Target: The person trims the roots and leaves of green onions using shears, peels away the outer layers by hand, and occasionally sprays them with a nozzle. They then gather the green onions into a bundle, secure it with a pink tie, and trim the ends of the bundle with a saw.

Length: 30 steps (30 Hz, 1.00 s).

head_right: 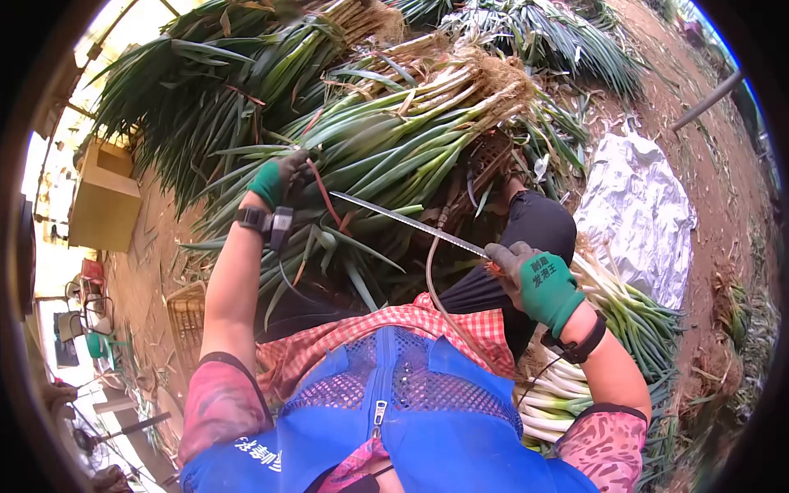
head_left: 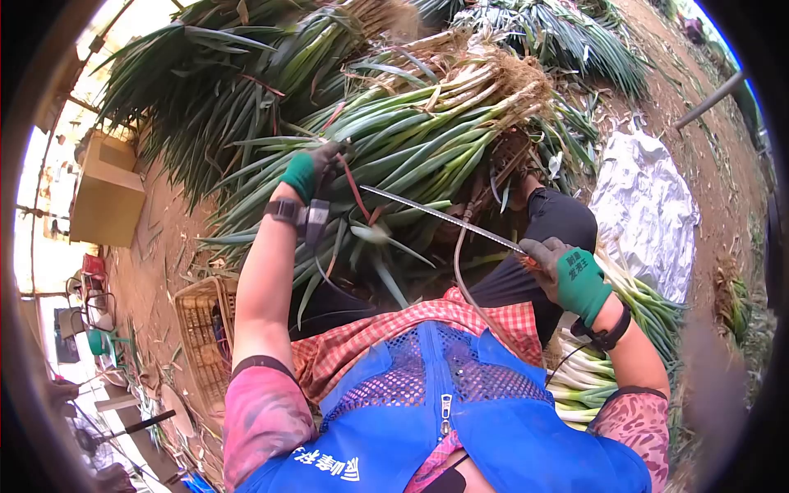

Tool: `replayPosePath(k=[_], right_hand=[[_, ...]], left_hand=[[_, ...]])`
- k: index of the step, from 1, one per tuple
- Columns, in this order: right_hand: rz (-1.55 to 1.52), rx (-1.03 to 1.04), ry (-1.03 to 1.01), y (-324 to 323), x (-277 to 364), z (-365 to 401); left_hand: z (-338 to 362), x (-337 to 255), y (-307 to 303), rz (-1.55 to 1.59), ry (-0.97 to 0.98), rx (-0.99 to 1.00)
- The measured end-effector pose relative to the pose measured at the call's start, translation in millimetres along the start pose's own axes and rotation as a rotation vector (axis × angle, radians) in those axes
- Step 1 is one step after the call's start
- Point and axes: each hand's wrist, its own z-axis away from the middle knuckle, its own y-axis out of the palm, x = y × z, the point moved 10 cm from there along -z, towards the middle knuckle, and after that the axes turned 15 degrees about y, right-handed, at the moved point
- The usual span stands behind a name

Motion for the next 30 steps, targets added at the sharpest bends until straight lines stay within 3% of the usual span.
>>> replayPosePath(k=[4, 6, 9, 11, 12, 15, 18, 20, 23, 25, 28, 30], right_hand=[[0.020, 0.005, -0.040, 0.9, 14.6, -15.8], [0.026, -0.010, -0.089, 5.3, 30.3, -33.8], [0.041, -0.069, -0.171, 17.0, 60.4, -74.1], [0.049, -0.136, -0.198, 22.2, 73.0, -98.0], [0.047, -0.130, -0.225, 20.4, 79.7, -99.0], [0.012, -0.067, -0.251, 18.0, 84.5, -74.2], [0.018, -0.056, -0.152, 2.1, 52.2, -52.0], [0.097, -0.052, -0.119, 4.0, 28.3, -57.6], [0.155, -0.099, -0.243, 14.7, 32.3, -92.1], [0.105, -0.116, -0.277, 14.2, 53.8, -117.8], [0.024, -0.134, -0.386, 45.5, 102.0, -165.9], [-0.010, -0.131, -0.448, 55.7, 142.4, -183.9]], left_hand=[[-5.3, -9.4, 20.7, -0.045, -0.028, 0.131], [-74.9, 17.8, 11.7, -0.205, 0.480, 0.196], [-67.4, 13.8, 6.8, -0.255, 0.243, 0.135], [-40.1, -4.0, 8.7, -0.144, 0.084, 0.078], [-59.5, 10.5, -0.9, -0.047, 0.070, -0.016], [-138.4, 16.0, -10.0, -0.833, 0.519, 0.180], [-129.6, 2.2, -29.0, -0.386, 0.265, 0.105], [-113.2, -14.1, -13.4, -0.551, 0.419, 0.213], [-82.5, -18.6, 0.3, -0.427, 0.145, 0.178], [-45.4, -47.9, 0.3, -0.418, 0.167, 0.120], [-32.2, -72.7, 6.1, -0.727, 0.423, 0.244], [-39.6, -65.6, 3.4, -0.841, 0.273, 0.221]])
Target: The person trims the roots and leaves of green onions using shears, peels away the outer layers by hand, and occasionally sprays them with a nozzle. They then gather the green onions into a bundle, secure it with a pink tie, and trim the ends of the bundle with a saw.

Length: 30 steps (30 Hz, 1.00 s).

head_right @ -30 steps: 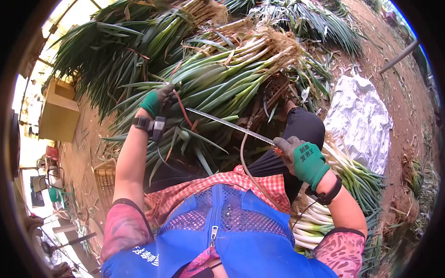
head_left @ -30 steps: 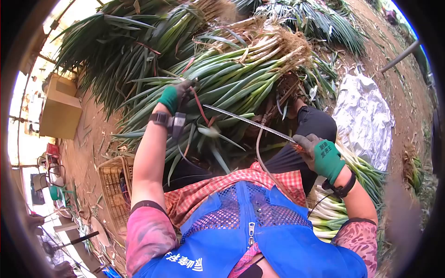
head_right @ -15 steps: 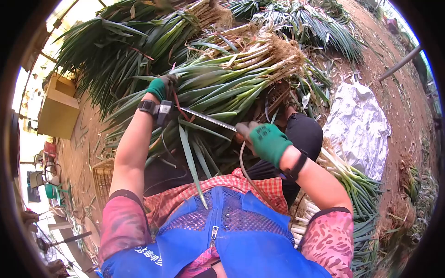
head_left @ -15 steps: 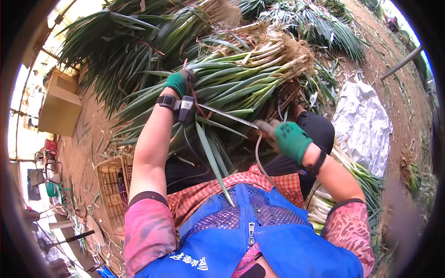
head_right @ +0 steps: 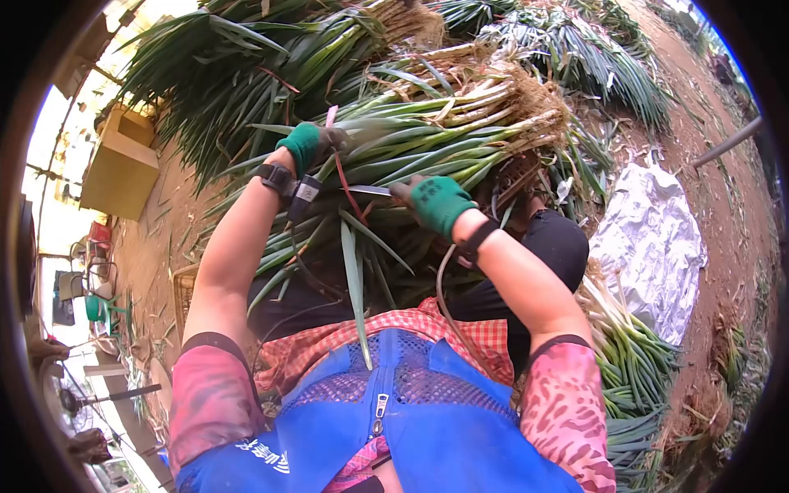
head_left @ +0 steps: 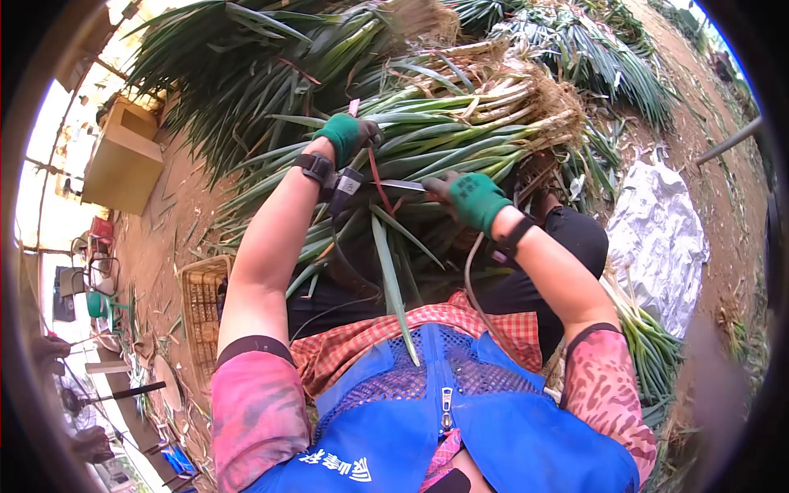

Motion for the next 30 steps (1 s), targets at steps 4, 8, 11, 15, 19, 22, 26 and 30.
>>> replayPosePath(k=[4, 8, 11, 15, 19, 22, 26, 30], right_hand=[[0.045, 0.018, 0.054, -7.2, 11.2, 1.5], [0.135, 0.095, 0.022, -45.1, 1.6, 61.9], [0.174, 0.093, 0.113, -67.4, -12.9, 92.0], [0.099, 0.081, 0.178, -70.8, -40.2, 104.1], [-0.215, 0.006, 0.264, -92.6, -69.3, 137.3], [-0.893, -0.145, 0.630, -98.3, -123.5, 171.5], [-1.463, -0.439, 0.849, -56.5, -208.3, 221.7], [-1.898, -0.404, 0.744, -53.9, -212.7, 227.9]], left_hand=[[-5.6, 11.1, -8.4, -0.610, 0.331, 0.114], [-60.2, 129.2, -67.6, -0.438, 0.171, -0.224], [-80.4, 141.0, -128.7, -0.057, 0.239, -0.392], [30.2, -68.7, -265.0, -0.922, 0.227, -0.701], [82.9, -25.6, -435.3, -0.852, 0.152, -1.136], [82.4, -41.4, -455.1, -0.787, 0.082, -1.208], [-42.2, -72.1, -294.8, -0.883, 0.318, -0.720], [-172.1, -41.4, -120.6, 0.382, 0.223, -0.664]])
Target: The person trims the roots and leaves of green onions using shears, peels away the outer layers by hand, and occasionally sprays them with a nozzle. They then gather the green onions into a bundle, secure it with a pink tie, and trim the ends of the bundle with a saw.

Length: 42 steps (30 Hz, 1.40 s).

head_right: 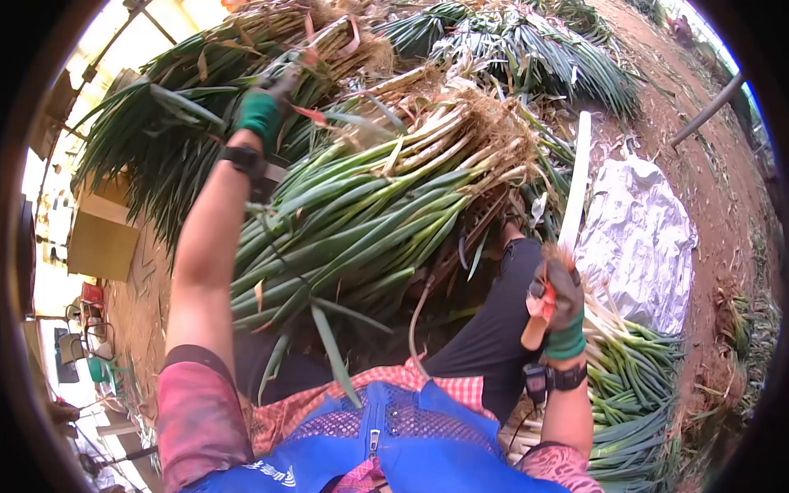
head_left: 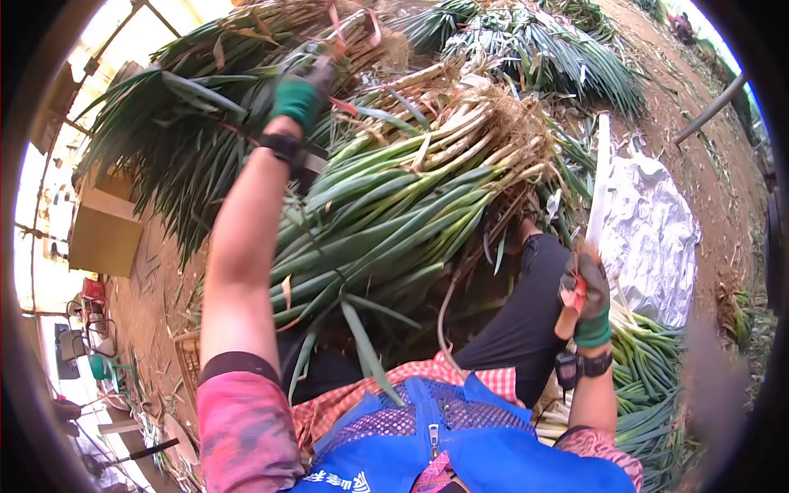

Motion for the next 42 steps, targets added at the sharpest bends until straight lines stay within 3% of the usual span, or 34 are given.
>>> replayPosePath(k=[1, 4, 5, 7, 9, 10, 11, 13, 14, 15, 16, 18, 19, 21, 22, 24, 26, 27, 28, 30, 33, 34, 36, 38, 40, 41, 42], right_hand=[[-0.087, 0.095, 0.018, -4.2, -1.8, -1.6], [-0.378, 0.220, 0.101, -0.3, -3.2, 5.4], [-0.447, 0.158, 0.102, 1.0, -1.2, 6.0], [-0.420, 0.231, 0.079, -3.0, 0.2, 2.3], [-0.418, 0.141, 0.080, -2.9, 3.9, 1.7], [-0.447, 0.122, 0.084, -2.7, 3.7, 0.6], [-0.476, 0.104, 0.087, -2.5, 3.4, -0.5], [-0.503, 0.085, 0.095, 1.5, 5.9, -5.6], [-0.500, 0.084, 0.100, 1.4, 7.0, -8.4], [-0.510, 0.091, 0.113, 10.3, 11.9, -12.2], [-0.522, 0.099, 0.128, 14.6, 16.0, -14.8], [-0.399, 0.016, 0.136, 4.7, 15.8, -12.8], [-0.341, -0.023, 0.137, 0.0, 15.0, -11.4], [-0.340, -0.077, 0.136, -10.2, 11.1, -9.3], [-0.362, -0.051, 0.138, -18.2, 6.9, -8.1], [-0.372, -0.048, 0.121, -11.8, 8.4, -9.4], [-0.332, -0.075, 0.107, -12.1, 7.0, -8.9], [-0.310, -0.093, 0.096, -11.2, 7.4, -6.9], [-0.242, -0.132, 0.065, -10.8, 9.6, -4.8], [-0.115, -0.213, 0.001, -5.4, 10.8, 1.2], [-0.025, -0.286, 0.084, -38.4, -11.4, 3.2], [0.029, -0.254, 0.049, -20.8, -2.9, 3.3], [0.313, -0.224, -0.110, -5.1, 6.2, 0.0], [0.559, -0.189, -0.241, 23.4, 16.9, 4.2], [0.730, -0.159, -0.307, 49.2, 20.3, 7.2], [0.803, -0.150, -0.317, 52.6, 13.8, 8.4], [1.006, -0.157, -0.423, 51.0, 9.6, 10.1]], left_hand=[[5.5, 2.3, 44.9, 0.087, 0.017, 0.051], [12.5, -14.6, 139.5, -0.072, 0.124, 0.241], [15.3, -16.9, 166.3, -0.122, 0.132, 0.331], [23.5, -5.9, 205.4, -0.069, -0.038, 0.428], [13.0, 42.6, 244.3, -0.183, -0.074, 0.411], [19.5, 37.4, 248.8, -0.117, -0.217, 0.441], [13.3, 89.3, 285.0, -0.076, -0.254, 0.462], [17.2, 100.4, 368.6, -0.728, 0.702, 0.854], [28.7, 83.8, 374.9, -0.755, 0.834, 0.850], [30.3, 116.8, 387.4, -0.296, 0.260, 0.945], [39.0, 148.2, 391.3, 0.087, -0.299, 0.766], [61.1, 154.1, 402.8, 0.567, -0.681, 0.518], [59.2, 137.6, 388.6, 0.488, -0.709, 0.478], [56.2, 167.4, 399.0, 0.717, -0.864, 0.271], [19.8, 204.3, 402.0, 0.507, -0.309, 0.276], [24.0, 198.0, 369.7, 0.141, -0.504, 0.278], [15.6, 149.8, 335.1, -0.151, -0.337, 0.351], [20.1, 136.6, 319.6, -0.138, -0.423, 0.329], [-6.3, 146.5, 315.2, -0.334, -0.158, 0.306], [-59.8, 127.4, 277.5, -1.029, 0.415, 0.373], [-81.8, -60.0, 122.4, -1.840, 0.483, 0.530], [-102.0, -62.0, 74.6, -1.859, 0.562, 0.263], [-100.8, -90.7, -26.0, -1.510, 0.619, -0.095], [-62.6, -100.4, -120.8, -0.386, 0.290, -0.319], [-9.1, -89.0, -153.0, 0.412, 0.131, -0.392], [26.5, -103.7, -172.6, 0.429, 0.279, -0.369], [59.9, -91.0, -197.0, 0.346, 0.218, -0.328]])
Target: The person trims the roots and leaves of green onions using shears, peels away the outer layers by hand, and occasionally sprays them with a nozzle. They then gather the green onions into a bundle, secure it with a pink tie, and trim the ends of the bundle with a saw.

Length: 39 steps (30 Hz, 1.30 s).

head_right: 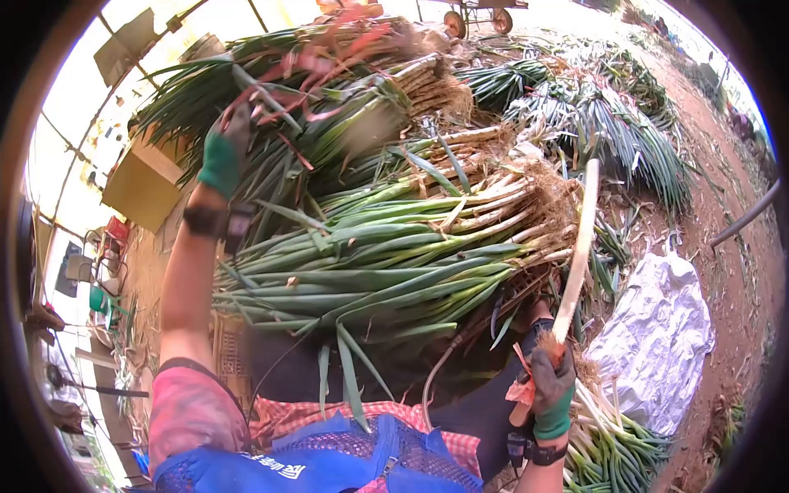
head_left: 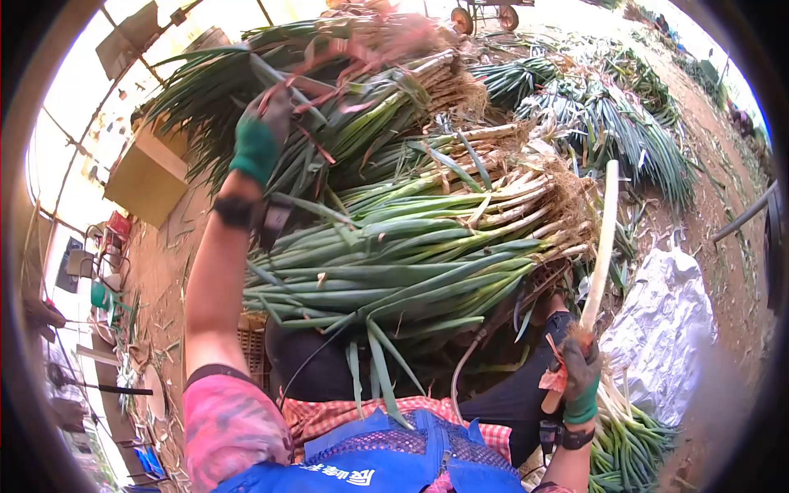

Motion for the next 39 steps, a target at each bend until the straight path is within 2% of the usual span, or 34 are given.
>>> replayPosePath(k=[1, 2, 5, 6, 9, 10, 11, 12, 13, 14, 15, 17, 19, 22, 24, 25, 26, 28, 29, 31, 33, 35, 37, 39], right_hand=[[0.189, -0.042, -0.119, 3.5, 6.3, 4.5], [-0.022, -0.008, 0.078, 3.2, -16.4, 1.9], [0.280, -0.053, -0.185, 21.9, 4.4, 7.9], [0.212, -0.047, -0.142, 26.5, 12.1, 6.3], [-0.035, -0.006, 0.122, 40.9, 24.4, 3.5], [-0.054, 0.021, 0.172, 47.9, 25.5, 4.5], [-0.074, 0.043, 0.223, 53.7, 23.9, 4.8], [0.001, 0.035, 0.147, 52.1, 0.4, -9.2], [0.068, 0.054, 0.166, 52.7, -4.3, -11.7], [0.130, 0.061, 0.186, 55.1, -5.5, -12.4], [0.190, 0.060, 0.206, 56.6, -7.4, -13.5], [0.201, 0.077, 0.201, 59.2, -8.9, -13.3], [0.209, 0.049, 0.140, 63.4, -2.4, -12.0], [0.152, 0.109, 0.223, 72.7, -2.8, -10.6], [0.161, 0.096, 0.234, 77.5, 7.2, -4.6], [0.186, 0.099, 0.249, 77.4, 6.5, -5.2], [0.211, 0.103, 0.264, 75.6, 3.8, -7.4], [0.219, 0.109, 0.259, 75.4, 1.7, -12.3], [0.204, 0.113, 0.241, 76.7, 2.2, -13.8], [0.192, 0.111, 0.212, 76.5, -1.4, -17.6], [0.197, 0.101, 0.188, 78.2, -3.5, -20.6], [0.259, 0.113, 0.232, 79.7, -8.0, -21.0], [0.277, 0.111, 0.269, 81.6, -4.8, -16.9], [0.249, 0.098, 0.297, 86.0, 1.2, -11.0]], left_hand=[[23.5, 0.1, -42.4, -0.090, -0.057, 0.037], [50.8, 9.2, -89.4, -0.138, -0.183, 0.037], [152.2, 2.4, -208.7, -0.259, -0.534, -0.102], [189.9, -6.0, -244.1, -0.290, -0.655, -0.180], [276.0, -43.7, -333.6, -0.320, -0.723, -0.373], [318.1, -15.2, -417.1, -0.301, -0.726, -0.389], [353.3, -15.2, -486.9, -0.390, -0.692, -0.472], [388.2, -17.7, -550.6, -0.478, -0.656, -0.545], [418.4, -26.3, -608.1, -0.564, -0.615, -0.606], [425.5, -51.6, -663.3, -1.109, -0.527, -0.325], [430.6, -68.1, -682.7, -1.618, -0.410, 0.014], [461.6, -138.6, -701.9, -1.915, -0.691, -0.011], [505.8, -147.2, -696.2, -2.009, -1.025, 0.350], [578.5, -118.9, -694.0, -2.052, -1.315, 0.780], [632.7, -69.8, -670.4, -1.847, -1.376, 1.175], [676.5, -32.1, -668.4, -1.765, -1.289, 1.475], [681.9, -27.6, -651.1, -1.394, -1.380, 0.904], [687.2, -16.7, -619.6, -0.804, -1.440, 0.088], [695.4, -13.0, -610.6, -0.600, -1.485, -0.185], [657.9, -30.8, -565.5, -0.303, -1.524, -0.395], [632.4, -5.7, -573.3, 0.292, -1.315, -0.405], [571.3, -18.7, -589.8, 0.414, -1.008, -0.942], [475.2, -70.9, -617.5, 0.100, -0.471, -0.656], [473.0, -66.3, -714.4, 0.198, -0.279, -0.956]])
